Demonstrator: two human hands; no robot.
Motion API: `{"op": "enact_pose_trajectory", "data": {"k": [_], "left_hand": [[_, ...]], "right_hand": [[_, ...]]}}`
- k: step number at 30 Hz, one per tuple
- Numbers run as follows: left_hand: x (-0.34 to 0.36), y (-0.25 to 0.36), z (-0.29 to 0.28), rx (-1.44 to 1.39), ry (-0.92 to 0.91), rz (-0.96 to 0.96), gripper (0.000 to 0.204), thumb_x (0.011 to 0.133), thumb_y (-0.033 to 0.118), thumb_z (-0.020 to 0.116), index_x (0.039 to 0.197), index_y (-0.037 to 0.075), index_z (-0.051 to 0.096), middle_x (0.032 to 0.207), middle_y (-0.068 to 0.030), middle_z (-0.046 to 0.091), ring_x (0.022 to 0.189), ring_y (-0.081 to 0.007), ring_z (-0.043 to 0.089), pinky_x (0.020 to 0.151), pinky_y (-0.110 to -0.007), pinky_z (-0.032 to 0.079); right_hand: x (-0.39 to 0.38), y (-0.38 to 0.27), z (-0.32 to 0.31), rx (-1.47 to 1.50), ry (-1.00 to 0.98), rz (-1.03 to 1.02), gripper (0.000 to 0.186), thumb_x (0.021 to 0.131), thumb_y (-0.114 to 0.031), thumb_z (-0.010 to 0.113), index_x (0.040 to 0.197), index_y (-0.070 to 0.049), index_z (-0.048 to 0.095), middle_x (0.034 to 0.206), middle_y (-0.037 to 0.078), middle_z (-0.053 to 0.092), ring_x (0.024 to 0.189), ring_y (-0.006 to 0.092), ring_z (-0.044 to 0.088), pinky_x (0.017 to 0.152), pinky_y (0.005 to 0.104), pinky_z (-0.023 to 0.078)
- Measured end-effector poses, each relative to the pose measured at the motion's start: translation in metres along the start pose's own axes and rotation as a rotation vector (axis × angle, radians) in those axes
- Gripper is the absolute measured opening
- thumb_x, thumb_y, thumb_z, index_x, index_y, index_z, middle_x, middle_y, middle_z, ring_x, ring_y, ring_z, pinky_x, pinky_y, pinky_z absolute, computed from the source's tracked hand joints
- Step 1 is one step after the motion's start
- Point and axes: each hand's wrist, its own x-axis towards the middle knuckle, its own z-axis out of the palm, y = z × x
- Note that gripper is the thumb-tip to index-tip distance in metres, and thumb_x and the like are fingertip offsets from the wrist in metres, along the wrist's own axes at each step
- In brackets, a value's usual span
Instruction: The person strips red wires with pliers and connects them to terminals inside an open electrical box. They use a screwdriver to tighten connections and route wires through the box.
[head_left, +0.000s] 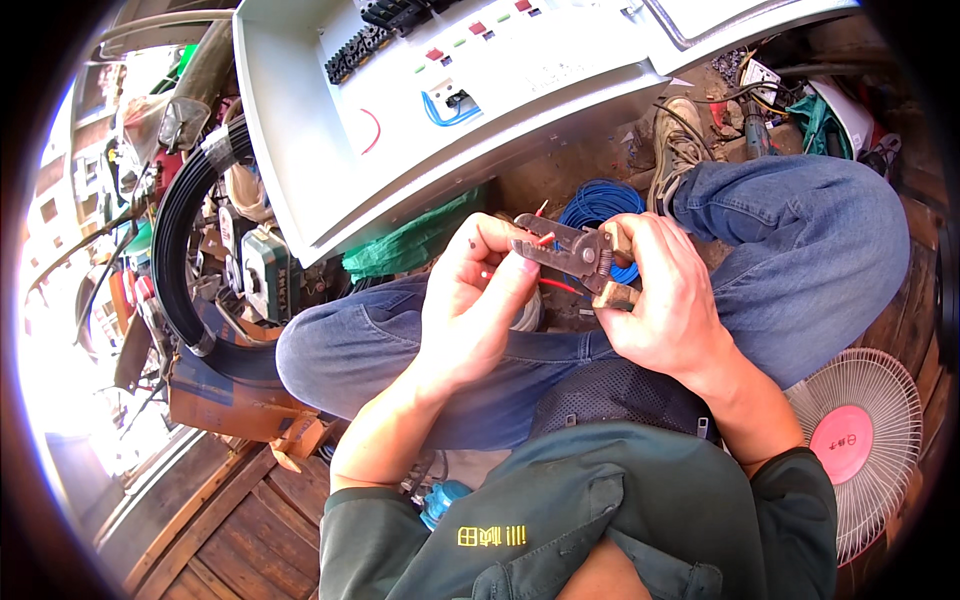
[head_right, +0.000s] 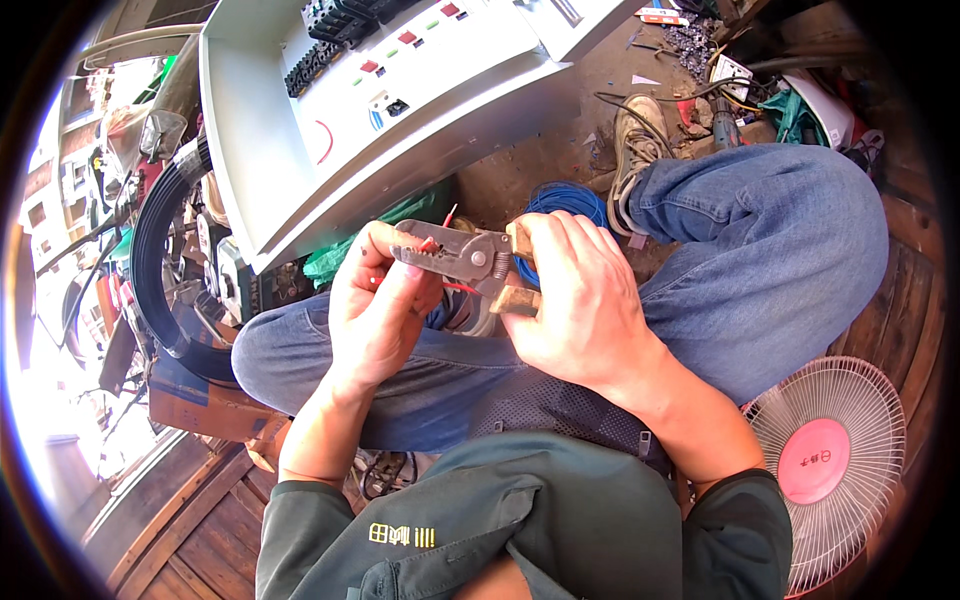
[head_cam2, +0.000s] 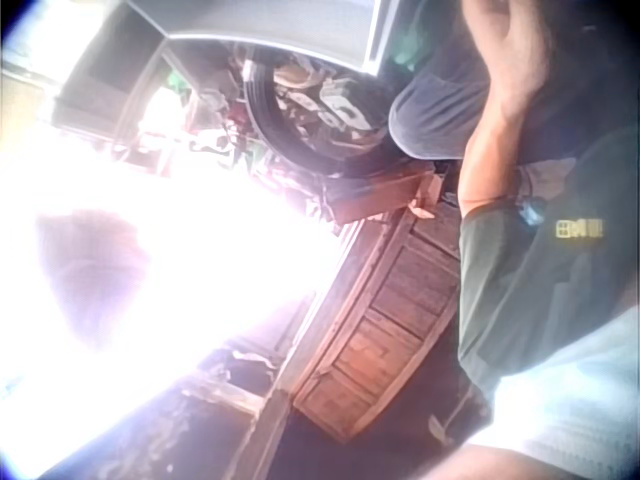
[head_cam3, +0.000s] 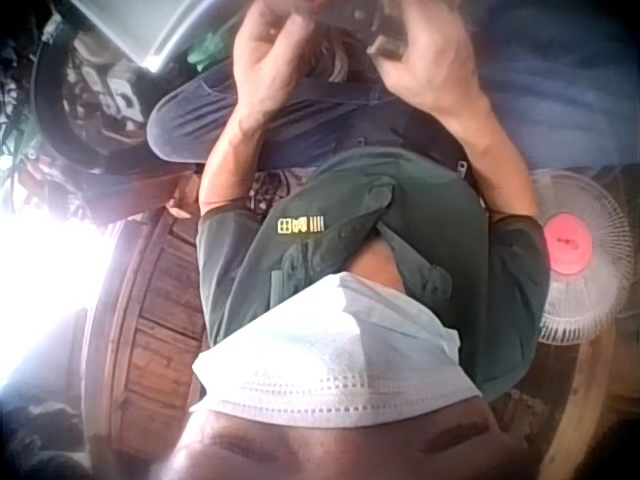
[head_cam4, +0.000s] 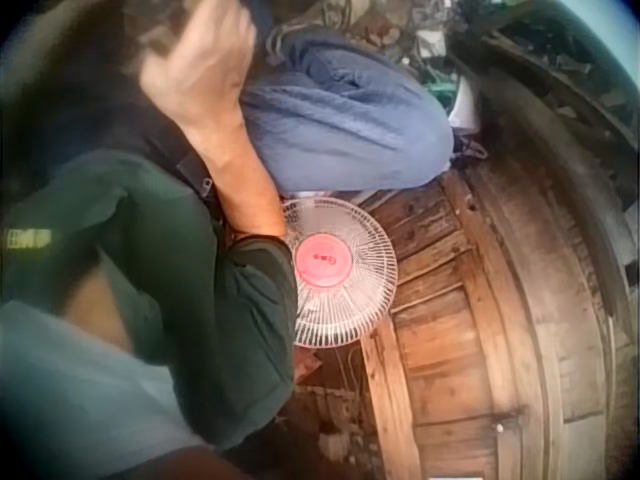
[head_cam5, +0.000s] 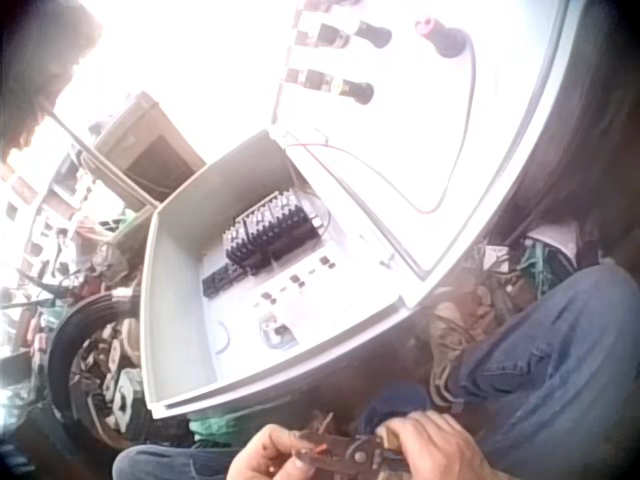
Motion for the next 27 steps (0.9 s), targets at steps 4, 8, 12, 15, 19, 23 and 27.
{"op": "enact_pose_trajectory", "data": {"k": [4,8,12,15,19,23,27], "left_hand": [[-0.001,0.001,-0.001,-0.027,-0.016,-0.013,0.007,0.103,0.009,0.056,0.108,0.003,0.055,0.093,0.0017,0.056,0.074,-0.0012,0.043,0.064,-0.018,0.037],[-0.002,0.003,0.0,-0.025,-0.006,-0.011,0.007,0.103,0.009,0.057,0.107,0.003,0.055,0.096,0.0,0.059,0.079,-0.002,0.047,0.07,-0.019,0.041],[-0.001,0.002,-0.001,0.018,0.0,0.024,0.008,0.102,0.009,0.058,0.105,0.002,0.054,0.1,-0.002,0.061,0.086,-0.0037,0.051,0.078,-0.02,0.044],[-0.003,0.003,-0.002,0.009,0.002,0.007,0.013,0.099,0.007,0.064,0.104,0.002,0.053,0.1,-0.0026,0.061,0.085,-0.0049,0.052,0.078,-0.022,0.045],[-0.001,0.012,0.01,0.152,0.036,0.089,0.023,0.088,-0.001,0.076,0.094,0.003,0.054,0.093,-0.0027,0.06,0.082,-0.004,0.053,0.074,-0.025,0.048],[0.001,0.008,0.011,0.222,0.179,0.144,0.033,0.082,0.007,0.084,0.08,0.005,0.051,0.078,-0.002,0.063,0.072,-0.0033,0.052,0.065,-0.022,0.047],[0.005,0.007,-0.005,0.411,0.226,0.043,0.036,0.081,0.009,0.085,0.09,0.003,0.051,0.082,-0.0018,0.061,0.074,-0.003,0.052,0.069,-0.021,0.046]], "right_hand": [[0.0,0.001,0.001,-0.008,0.003,-0.011,0.05,0.064,-0.005,0.072,0.11,0.0,0.054,0.095,0.016,0.059,0.09,0.0358,0.06,0.082,0.0438,0.047],[-0.001,0.0,0.001,0.028,-0.007,0.002,0.049,0.064,-0.005,0.072,0.109,0.001,0.054,0.093,0.017,0.059,0.089,0.0365,0.06,0.081,0.0445,0.048],[0.001,-0.002,-0.002,0.072,-0.056,0.062,0.044,0.065,-0.005,0.072,0.106,0.001,0.056,0.085,0.016,0.06,0.082,0.0369,0.061,0.075,0.0445,0.049],[0.0,-0.002,-0.005,0.149,-0.089,0.139,0.038,0.067,-0.005,0.073,0.101,0.001,0.057,0.078,0.016,0.062,0.074,0.0374,0.064,0.068,0.0441,0.051],[0.006,-0.009,-0.017,0.252,-0.235,0.236,0.032,0.069,-0.006,0.075,0.095,0.002,0.057,0.074,0.018,0.064,0.071,0.0384,0.068,0.063,0.0416,0.052],[-0.001,-0.007,0.001,0.41,-0.14,0.22,0.03,0.071,-0.003,0.074,0.096,0.001,0.057,0.073,0.017,0.063,0.069,0.0357,0.067,0.064,0.037,0.053],[0.0,-0.014,0.0,0.333,0.107,0.191,0.033,0.077,-0.001,0.073,0.105,0.001,0.055,0.075,0.009,0.061,0.063,0.017,0.06,0.061,0.0302,0.05]]}}
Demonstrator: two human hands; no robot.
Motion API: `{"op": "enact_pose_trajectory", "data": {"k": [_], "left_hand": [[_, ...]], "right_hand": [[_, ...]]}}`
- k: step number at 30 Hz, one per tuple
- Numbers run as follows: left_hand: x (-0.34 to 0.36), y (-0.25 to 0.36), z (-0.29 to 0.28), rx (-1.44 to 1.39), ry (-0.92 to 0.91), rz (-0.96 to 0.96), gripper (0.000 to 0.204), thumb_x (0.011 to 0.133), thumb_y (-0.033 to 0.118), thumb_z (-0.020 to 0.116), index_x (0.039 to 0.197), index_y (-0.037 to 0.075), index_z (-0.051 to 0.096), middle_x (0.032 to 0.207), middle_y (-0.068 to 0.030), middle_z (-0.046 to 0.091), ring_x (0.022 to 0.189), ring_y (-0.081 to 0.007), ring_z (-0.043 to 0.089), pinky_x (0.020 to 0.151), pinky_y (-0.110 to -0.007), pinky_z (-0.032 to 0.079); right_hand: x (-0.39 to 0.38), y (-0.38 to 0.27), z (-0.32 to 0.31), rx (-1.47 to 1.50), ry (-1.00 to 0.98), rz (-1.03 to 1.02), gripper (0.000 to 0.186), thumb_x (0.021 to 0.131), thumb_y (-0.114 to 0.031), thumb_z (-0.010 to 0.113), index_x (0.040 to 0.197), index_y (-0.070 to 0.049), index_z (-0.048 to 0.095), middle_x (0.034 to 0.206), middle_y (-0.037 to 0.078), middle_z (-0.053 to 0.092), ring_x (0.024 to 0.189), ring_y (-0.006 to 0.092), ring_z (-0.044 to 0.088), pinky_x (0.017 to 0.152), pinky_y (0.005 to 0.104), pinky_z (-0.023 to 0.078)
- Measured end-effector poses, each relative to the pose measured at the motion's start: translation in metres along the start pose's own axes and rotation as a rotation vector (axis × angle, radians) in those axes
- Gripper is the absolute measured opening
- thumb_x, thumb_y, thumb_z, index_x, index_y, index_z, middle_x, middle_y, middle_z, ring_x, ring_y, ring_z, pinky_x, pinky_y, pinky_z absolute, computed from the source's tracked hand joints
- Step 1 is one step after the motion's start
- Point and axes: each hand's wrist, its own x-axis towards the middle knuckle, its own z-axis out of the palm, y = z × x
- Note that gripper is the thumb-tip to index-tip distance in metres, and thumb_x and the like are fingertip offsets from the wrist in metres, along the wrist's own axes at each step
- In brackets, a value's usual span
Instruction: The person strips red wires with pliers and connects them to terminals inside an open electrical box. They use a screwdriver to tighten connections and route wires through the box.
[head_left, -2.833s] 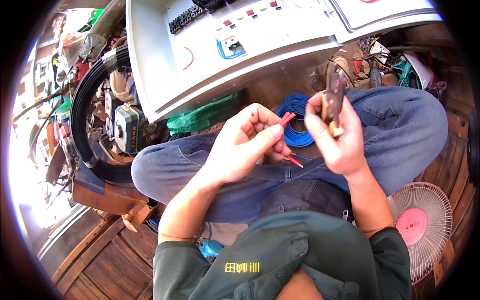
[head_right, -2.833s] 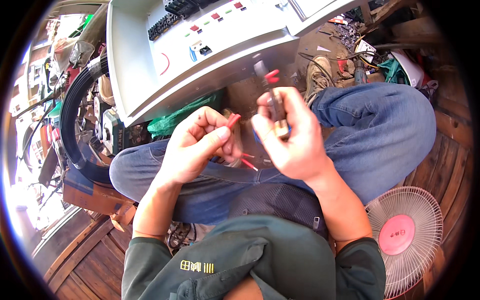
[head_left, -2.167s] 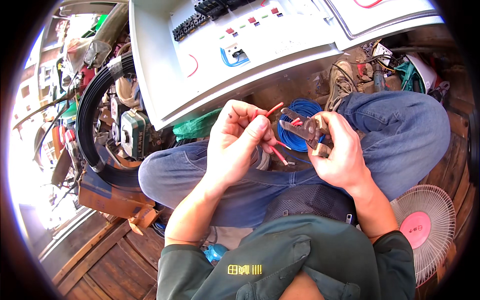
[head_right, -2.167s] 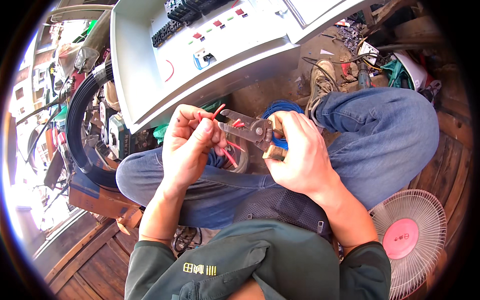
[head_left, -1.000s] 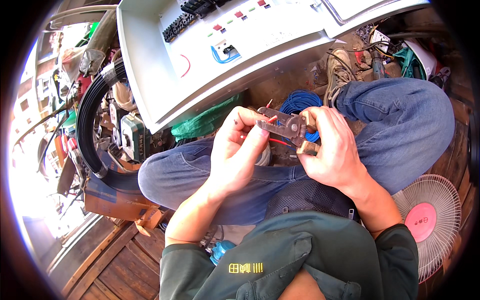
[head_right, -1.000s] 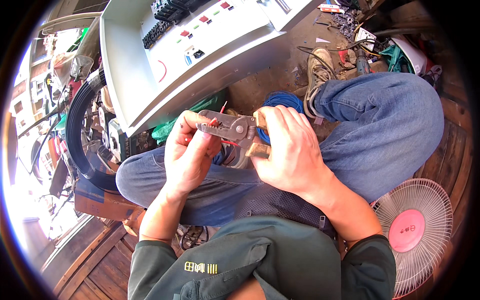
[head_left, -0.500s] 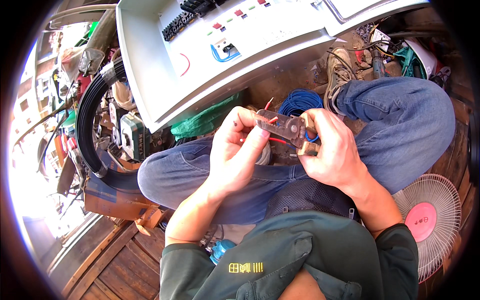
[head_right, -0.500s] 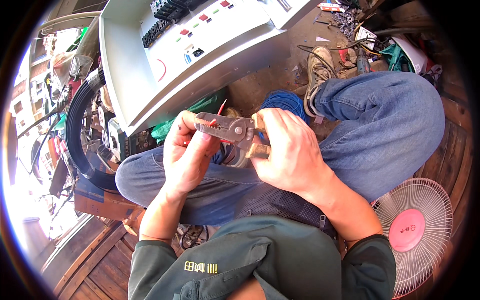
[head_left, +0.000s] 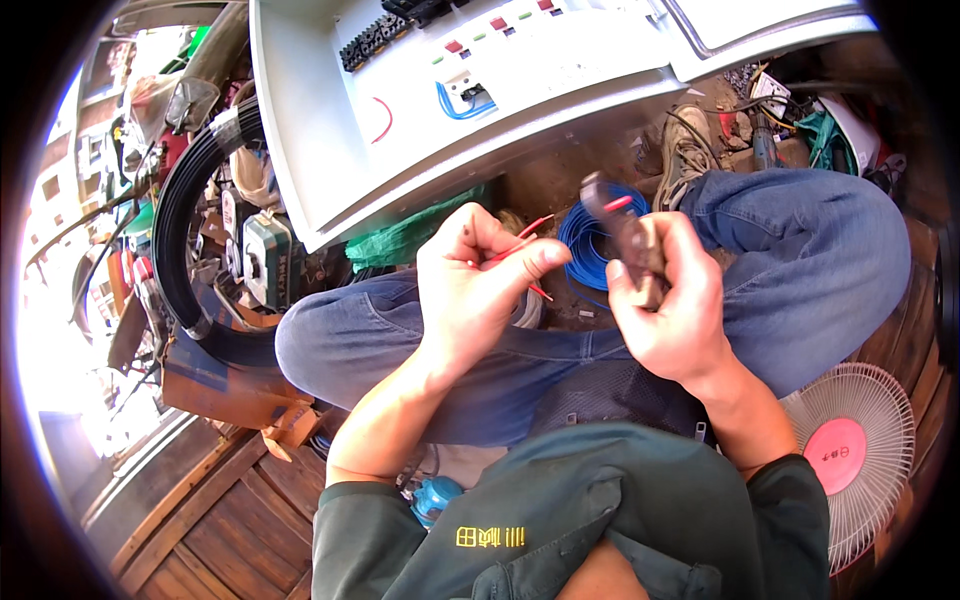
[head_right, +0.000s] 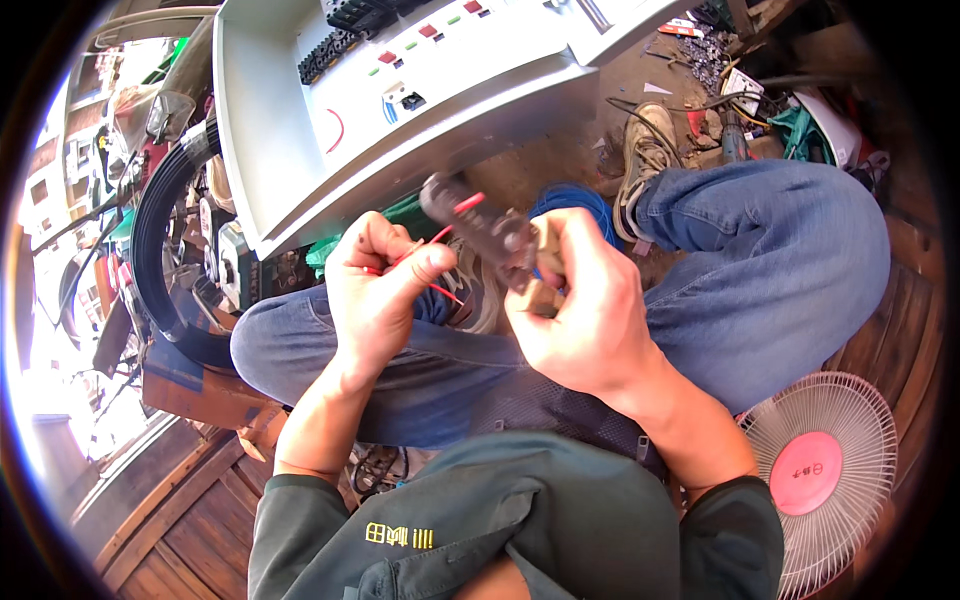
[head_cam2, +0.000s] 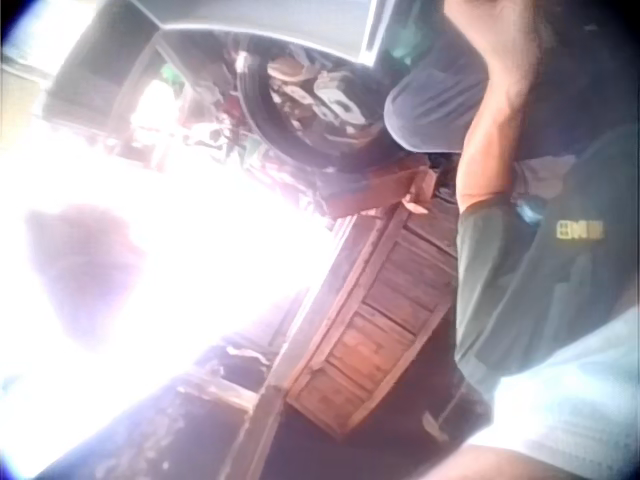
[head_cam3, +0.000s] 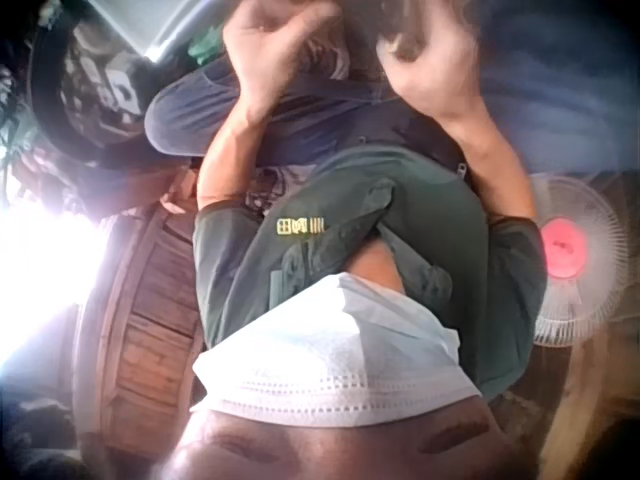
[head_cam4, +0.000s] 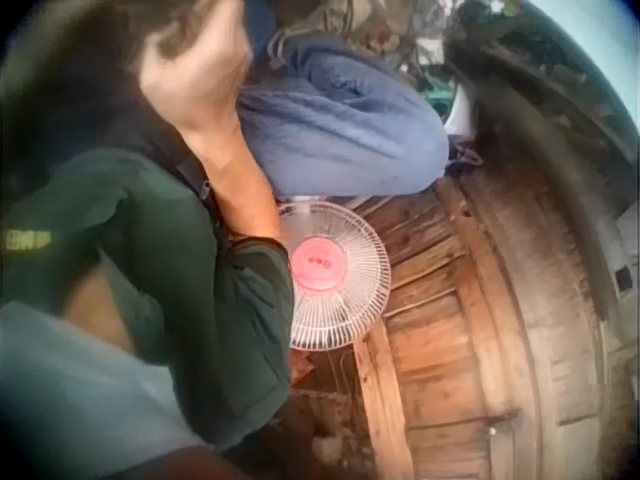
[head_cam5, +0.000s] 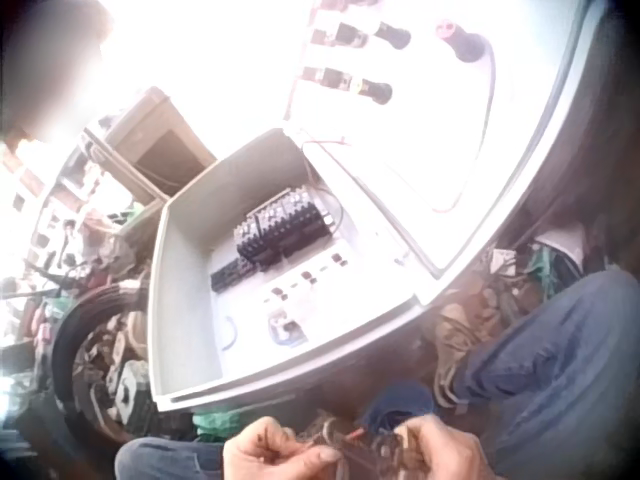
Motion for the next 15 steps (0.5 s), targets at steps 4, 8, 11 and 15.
{"op": "enact_pose_trajectory", "data": {"k": [4,8,11,15], "left_hand": [[0.004,0.008,0.009,-0.379,-0.098,-0.162,0.071,0.086,-0.002,0.074,0.141,0.003,0.028,0.103,-0.0036,0.049,0.092,-0.0067,0.047,0.084,-0.024,0.046],[0.011,-0.005,-0.008,-0.676,-0.271,-0.104,0.026,0.101,0.01,0.053,0.123,0.003,0.04,0.107,-0.0123,0.054,0.089,-0.0141,0.053,0.079,-0.031,0.05],[0.01,-0.002,-0.007,-0.562,-0.221,-0.063,0.018,0.103,0.008,0.051,0.118,0.001,0.045,0.106,-0.0114,0.057,0.086,-0.0132,0.054,0.078,-0.03,0.051],[0.007,0.002,-0.005,-0.373,-0.21,-0.081,0.02,0.1,0.01,0.061,0.114,-0.001,0.051,0.105,-0.0105,0.06,0.085,-0.0149,0.058,0.076,-0.031,0.053]], "right_hand": [[0.009,-0.003,-0.008,0.296,-0.067,0.337,0.02,0.086,0.002,0.065,0.104,0.0,0.056,0.086,0.001,0.06,0.076,0.0052,0.053,0.07,0.0235,0.046],[0.006,0.0,-0.01,0.244,-0.112,0.317,0.023,0.083,0.0,0.069,0.103,-0.001,0.057,0.084,0.003,0.059,0.074,0.0084,0.054,0.068,0.0261,0.047],[0.005,0.007,-0.009,-0.001,-0.155,0.18,0.032,0.075,-0.001,0.072,0.103,0.0,0.056,0.083,0.008,0.058,0.07,0.0175,0.056,0.067,0.0306,0.048],[0.005,0.013,-0.005,-0.191,-0.123,-0.007,0.047,0.064,-0.002,0.077,0.106,0.0,0.056,0.087,0.015,0.06,0.082,0.0339,0.06,0.076,0.0416,0.049]]}}
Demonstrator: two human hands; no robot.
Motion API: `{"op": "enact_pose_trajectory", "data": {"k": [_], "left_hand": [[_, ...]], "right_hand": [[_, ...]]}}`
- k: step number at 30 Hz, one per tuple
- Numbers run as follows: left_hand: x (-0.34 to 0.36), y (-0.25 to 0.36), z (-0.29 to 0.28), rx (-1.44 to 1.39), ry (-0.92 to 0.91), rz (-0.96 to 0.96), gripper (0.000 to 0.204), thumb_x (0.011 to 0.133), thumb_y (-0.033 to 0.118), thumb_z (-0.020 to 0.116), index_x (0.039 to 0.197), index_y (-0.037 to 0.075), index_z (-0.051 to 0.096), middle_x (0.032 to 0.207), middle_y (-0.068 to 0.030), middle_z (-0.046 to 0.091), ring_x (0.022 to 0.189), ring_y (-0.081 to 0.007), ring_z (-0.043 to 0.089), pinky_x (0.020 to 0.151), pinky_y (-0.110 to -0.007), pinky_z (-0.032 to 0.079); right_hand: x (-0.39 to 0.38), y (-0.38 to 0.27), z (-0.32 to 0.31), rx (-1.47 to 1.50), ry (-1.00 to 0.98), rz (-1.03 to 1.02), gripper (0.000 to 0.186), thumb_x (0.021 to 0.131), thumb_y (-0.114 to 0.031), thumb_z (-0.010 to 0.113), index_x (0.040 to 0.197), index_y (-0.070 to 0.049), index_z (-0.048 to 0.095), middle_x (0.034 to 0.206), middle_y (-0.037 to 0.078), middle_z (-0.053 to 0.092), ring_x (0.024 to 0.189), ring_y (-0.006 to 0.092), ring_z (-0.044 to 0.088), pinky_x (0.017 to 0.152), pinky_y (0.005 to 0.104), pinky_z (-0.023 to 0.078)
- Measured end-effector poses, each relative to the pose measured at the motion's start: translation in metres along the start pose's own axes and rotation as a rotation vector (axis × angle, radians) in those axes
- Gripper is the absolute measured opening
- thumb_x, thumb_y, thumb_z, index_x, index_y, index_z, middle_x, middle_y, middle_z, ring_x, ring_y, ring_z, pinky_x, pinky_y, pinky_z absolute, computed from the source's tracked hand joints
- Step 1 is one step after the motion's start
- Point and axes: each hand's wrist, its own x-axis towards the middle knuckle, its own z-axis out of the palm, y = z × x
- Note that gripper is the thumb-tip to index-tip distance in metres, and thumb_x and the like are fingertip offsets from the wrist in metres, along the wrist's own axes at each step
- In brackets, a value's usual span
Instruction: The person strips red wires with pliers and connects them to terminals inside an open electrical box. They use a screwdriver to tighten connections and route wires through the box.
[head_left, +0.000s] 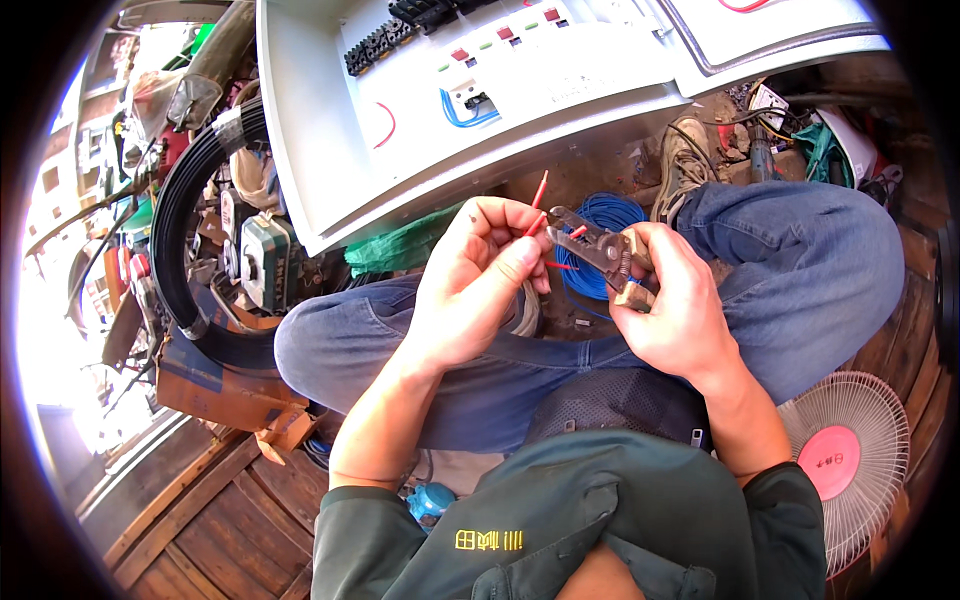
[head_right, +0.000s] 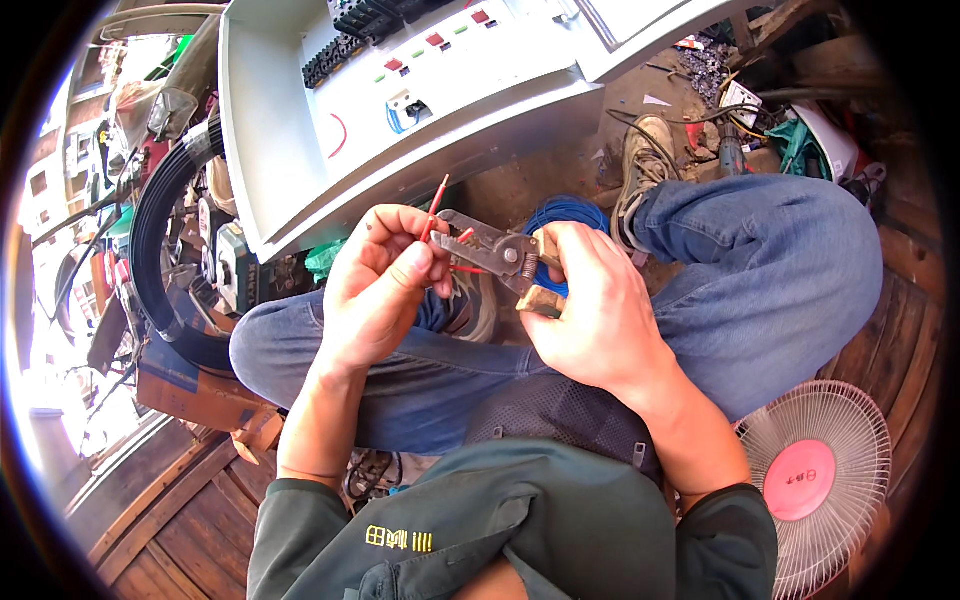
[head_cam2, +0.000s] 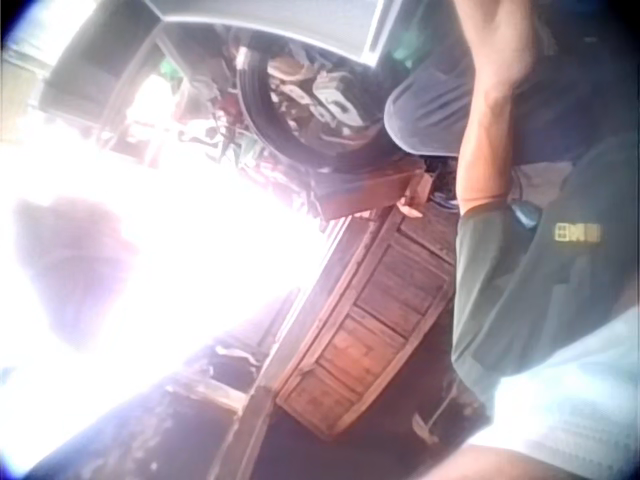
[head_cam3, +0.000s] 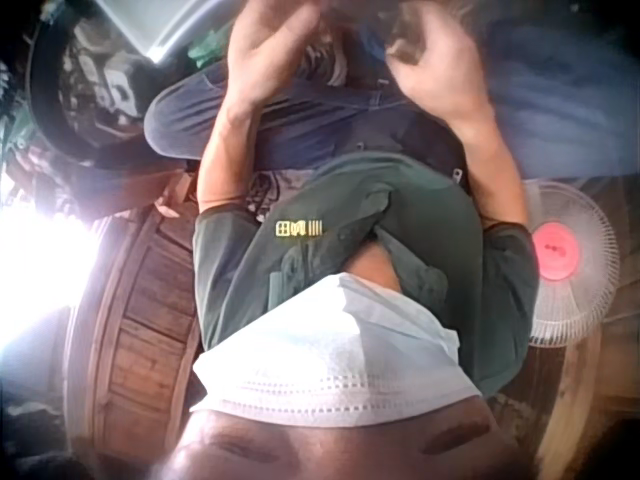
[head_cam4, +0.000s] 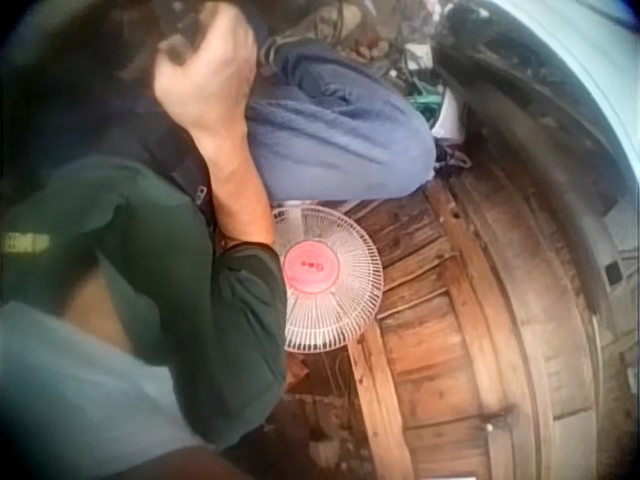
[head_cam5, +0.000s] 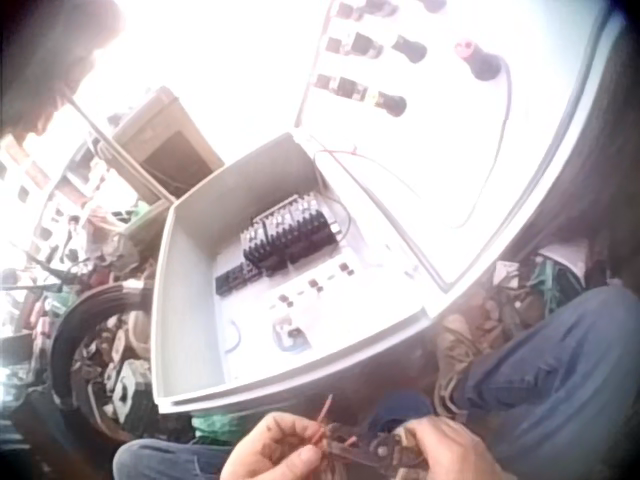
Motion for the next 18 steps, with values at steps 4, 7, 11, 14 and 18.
{"op": "enact_pose_trajectory", "data": {"k": [4,7,11,14,18], "left_hand": [[-0.0026,-0.0008,-0.0003,0.01,-0.016,0.0,0.018,0.101,0.006,0.059,0.115,-0.002,0.053,0.101,-0.0088,0.063,0.081,-0.0119,0.061,0.077,-0.027,0.054],[-0.0024,-0.002,-0.0007,0.016,-0.048,-0.01,0.015,0.101,0.005,0.059,0.113,-0.002,0.054,0.101,-0.0097,0.064,0.08,-0.0115,0.062,0.074,-0.027,0.055],[-0.003,-0.0025,0.0007,-0.004,-0.028,-0.044,0.014,0.101,0.006,0.06,0.111,-0.002,0.056,0.098,-0.0101,0.066,0.078,-0.0114,0.064,0.072,-0.027,0.058],[-0.0019,0.001,0.0007,0.024,-0.009,-0.076,0.014,0.1,0.007,0.061,0.11,-0.002,0.058,0.095,-0.0096,0.067,0.076,-0.0116,0.066,0.071,-0.027,0.058],[-0.0019,0.0016,0.0004,0.043,0.015,-0.089,0.014,0.1,0.007,0.063,0.109,-0.002,0.059,0.094,-0.0089,0.068,0.076,-0.0114,0.066,0.071,-0.026,0.058]], "right_hand": [[0.0001,-0.0011,-0.0006,-0.133,-0.002,-0.072,0.052,0.06,-0.004,0.079,0.108,-0.001,0.057,0.092,0.015,0.06,0.09,0.035,0.06,0.082,0.0434,0.047],[0.0012,-0.0022,-0.0014,-0.148,-0.007,-0.104,0.053,0.06,-0.005,0.078,0.108,-0.001,0.057,0.094,0.015,0.06,0.09,0.0347,0.059,0.082,0.0434,0.047],[0.0018,-0.0011,-0.0016,-0.169,0.011,-0.147,0.05,0.061,-0.005,0.077,0.107,-0.001,0.057,0.092,0.015,0.06,0.087,0.035,0.06,0.079,0.0435,0.047],[0.0016,0.0002,-0.0025,-0.164,0.03,-0.156,0.048,0.062,-0.005,0.076,0.106,-0.002,0.057,0.089,0.014,0.06,0.085,0.0352,0.06,0.077,0.0435,0.047],[0.001,0.0042,-0.0006,-0.188,0.055,-0.158,0.046,0.062,-0.005,0.074,0.105,-0.001,0.057,0.086,0.014,0.06,0.082,0.0353,0.06,0.075,0.0433,0.048]]}}
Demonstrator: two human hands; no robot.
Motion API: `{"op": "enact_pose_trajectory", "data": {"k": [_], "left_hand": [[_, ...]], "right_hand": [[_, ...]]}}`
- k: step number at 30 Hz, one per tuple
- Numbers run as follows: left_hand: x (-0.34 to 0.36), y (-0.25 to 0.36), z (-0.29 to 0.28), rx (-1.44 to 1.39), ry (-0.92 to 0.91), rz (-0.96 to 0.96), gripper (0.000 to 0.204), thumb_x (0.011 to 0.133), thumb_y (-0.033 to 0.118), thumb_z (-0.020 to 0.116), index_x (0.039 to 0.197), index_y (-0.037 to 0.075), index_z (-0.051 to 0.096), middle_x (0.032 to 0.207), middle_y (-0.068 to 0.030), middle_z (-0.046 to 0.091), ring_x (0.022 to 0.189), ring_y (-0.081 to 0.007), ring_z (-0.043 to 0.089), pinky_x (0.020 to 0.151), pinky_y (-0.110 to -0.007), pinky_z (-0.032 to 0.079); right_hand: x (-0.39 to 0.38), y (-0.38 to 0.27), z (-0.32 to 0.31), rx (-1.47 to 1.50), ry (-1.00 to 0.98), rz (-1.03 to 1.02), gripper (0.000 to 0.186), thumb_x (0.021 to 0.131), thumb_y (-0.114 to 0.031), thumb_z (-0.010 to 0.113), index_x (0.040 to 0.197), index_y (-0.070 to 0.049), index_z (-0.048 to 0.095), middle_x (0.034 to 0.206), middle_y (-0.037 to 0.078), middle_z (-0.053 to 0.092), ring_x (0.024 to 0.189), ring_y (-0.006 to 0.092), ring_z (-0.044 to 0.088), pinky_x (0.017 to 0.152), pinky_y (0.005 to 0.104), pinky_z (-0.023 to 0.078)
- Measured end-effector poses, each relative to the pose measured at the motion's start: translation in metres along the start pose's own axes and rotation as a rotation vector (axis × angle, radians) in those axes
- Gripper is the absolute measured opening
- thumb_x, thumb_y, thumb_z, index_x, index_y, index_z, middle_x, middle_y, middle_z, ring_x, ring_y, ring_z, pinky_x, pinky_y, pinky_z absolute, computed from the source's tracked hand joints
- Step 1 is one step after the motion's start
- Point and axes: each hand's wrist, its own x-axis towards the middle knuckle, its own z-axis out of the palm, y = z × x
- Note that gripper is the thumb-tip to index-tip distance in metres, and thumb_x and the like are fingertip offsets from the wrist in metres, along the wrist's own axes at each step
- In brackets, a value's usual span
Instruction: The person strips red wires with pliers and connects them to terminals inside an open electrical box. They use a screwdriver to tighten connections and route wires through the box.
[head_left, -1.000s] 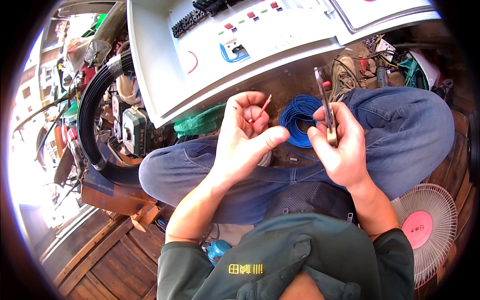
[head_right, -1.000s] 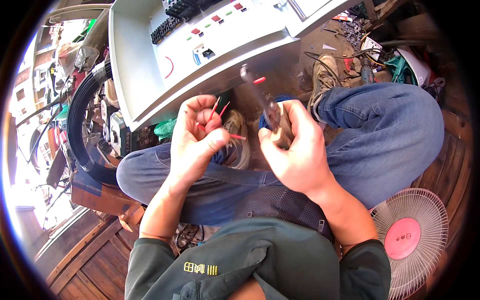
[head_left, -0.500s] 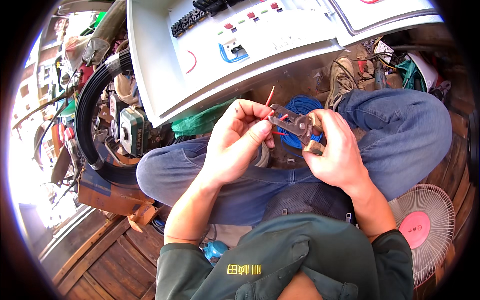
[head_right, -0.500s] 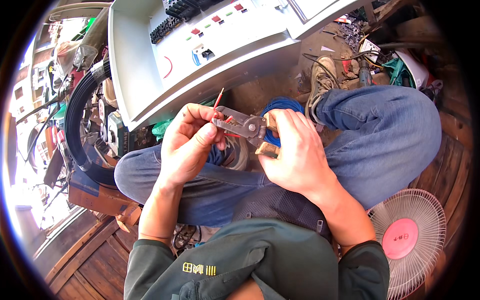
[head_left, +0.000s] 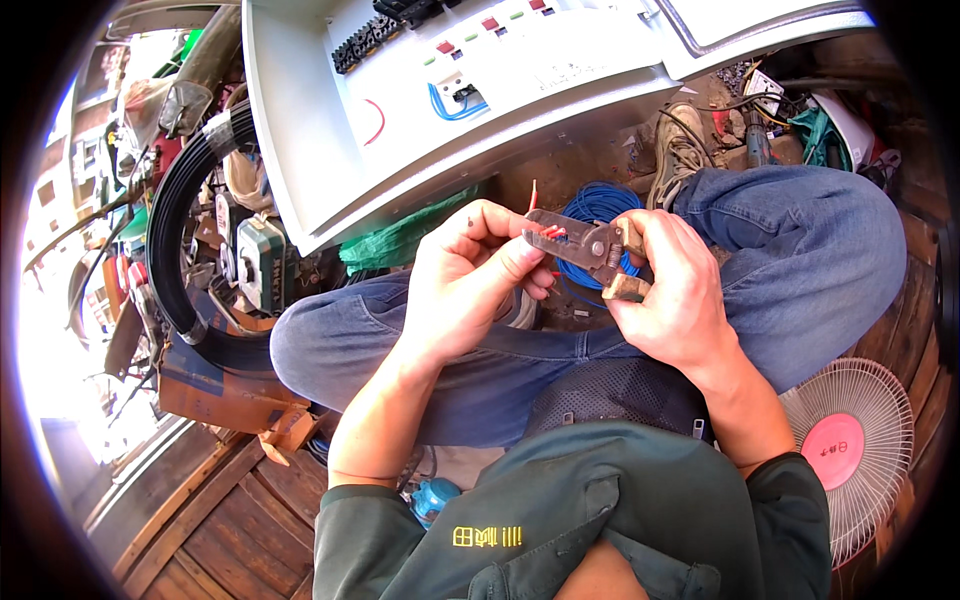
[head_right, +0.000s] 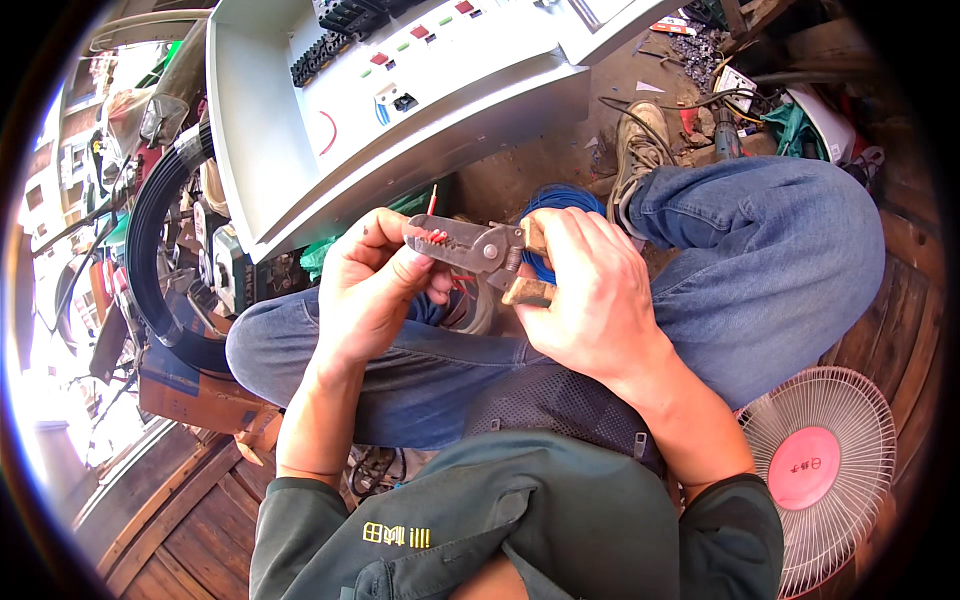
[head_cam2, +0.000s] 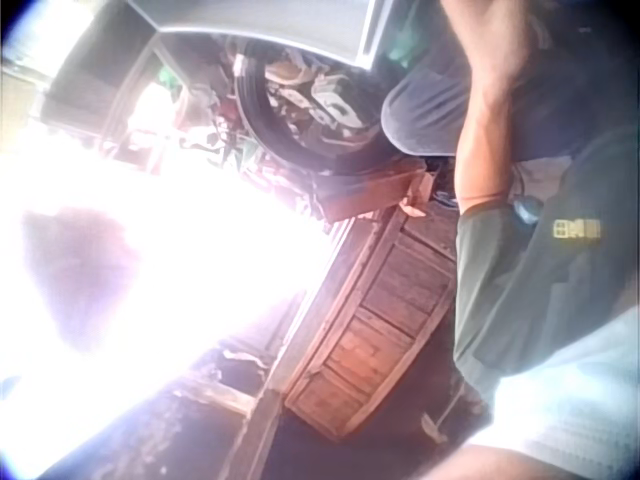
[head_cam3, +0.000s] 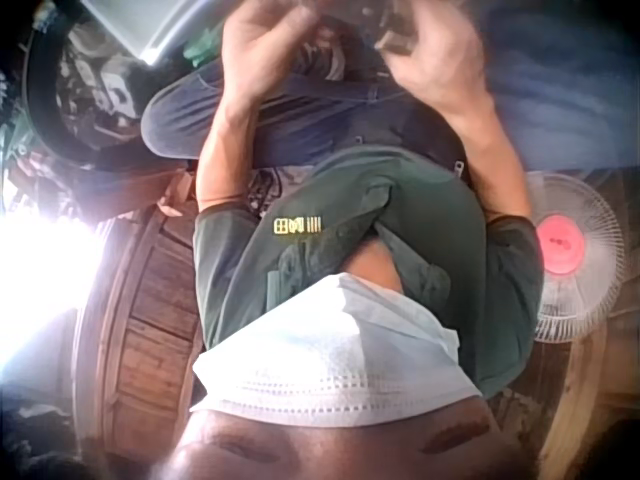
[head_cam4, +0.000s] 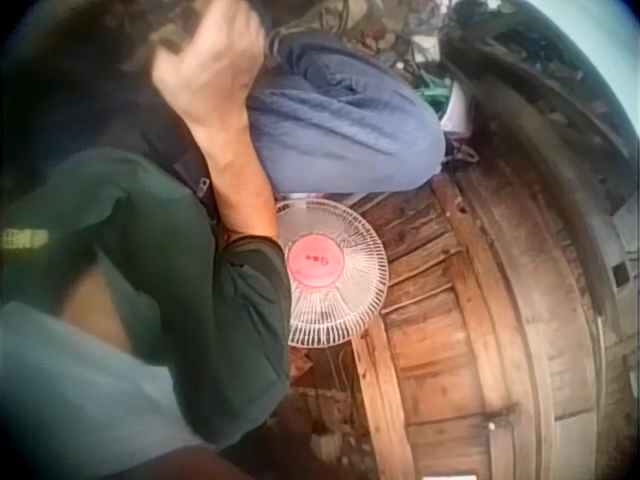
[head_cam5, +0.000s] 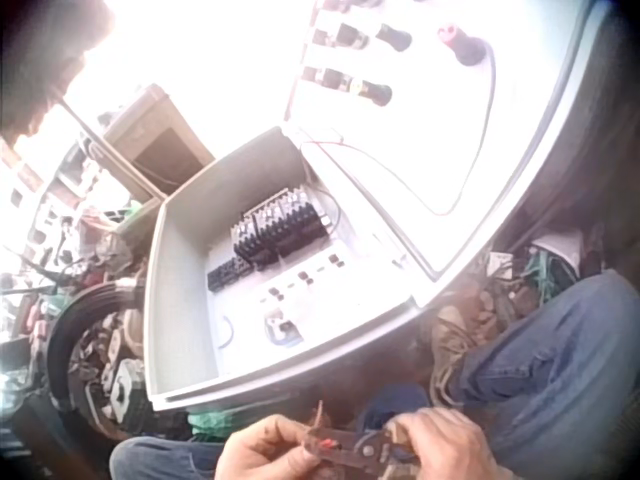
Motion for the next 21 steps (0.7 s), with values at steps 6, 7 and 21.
{"op": "enact_pose_trajectory", "data": {"k": [6,7,21], "left_hand": [[-0.0011,-0.0009,0.0026,-0.015,-0.02,0.025,0.013,0.099,0.006,0.063,0.108,-0.002,0.059,0.094,-0.0078,0.067,0.077,-0.0101,0.064,0.07,-0.025,0.056],[-0.0014,-0.0009,0.0036,-0.015,-0.016,0.025,0.012,0.099,0.006,0.063,0.108,-0.002,0.059,0.094,-0.0076,0.066,0.077,-0.01,0.064,0.07,-0.025,0.055],[-0.0036,-0.0002,0.0011,0.009,-0.038,0.004,0.013,0.099,0.008,0.064,0.108,-0.001,0.059,0.095,-0.0064,0.065,0.076,-0.0081,0.061,0.067,-0.023,0.052]], "right_hand": [[0.0016,-0.0021,-0.0018,0.027,-0.018,-0.018,0.048,0.063,-0.005,0.074,0.107,0.0,0.057,0.09,0.015,0.061,0.085,0.0352,0.06,0.077,0.0436,0.047],[0.0016,-0.0026,-0.0013,0.035,-0.012,-0.014,0.048,0.062,-0.003,0.073,0.107,0.0,0.057,0.09,0.016,0.06,0.084,0.0357,0.06,0.077,0.0432,0.048],[0.0002,-0.0043,-0.002,0.099,-0.048,0.041,0.044,0.063,-0.004,0.074,0.103,0.0,0.058,0.084,0.015,0.061,0.08,0.0365,0.063,0.072,0.0445,0.051]]}}
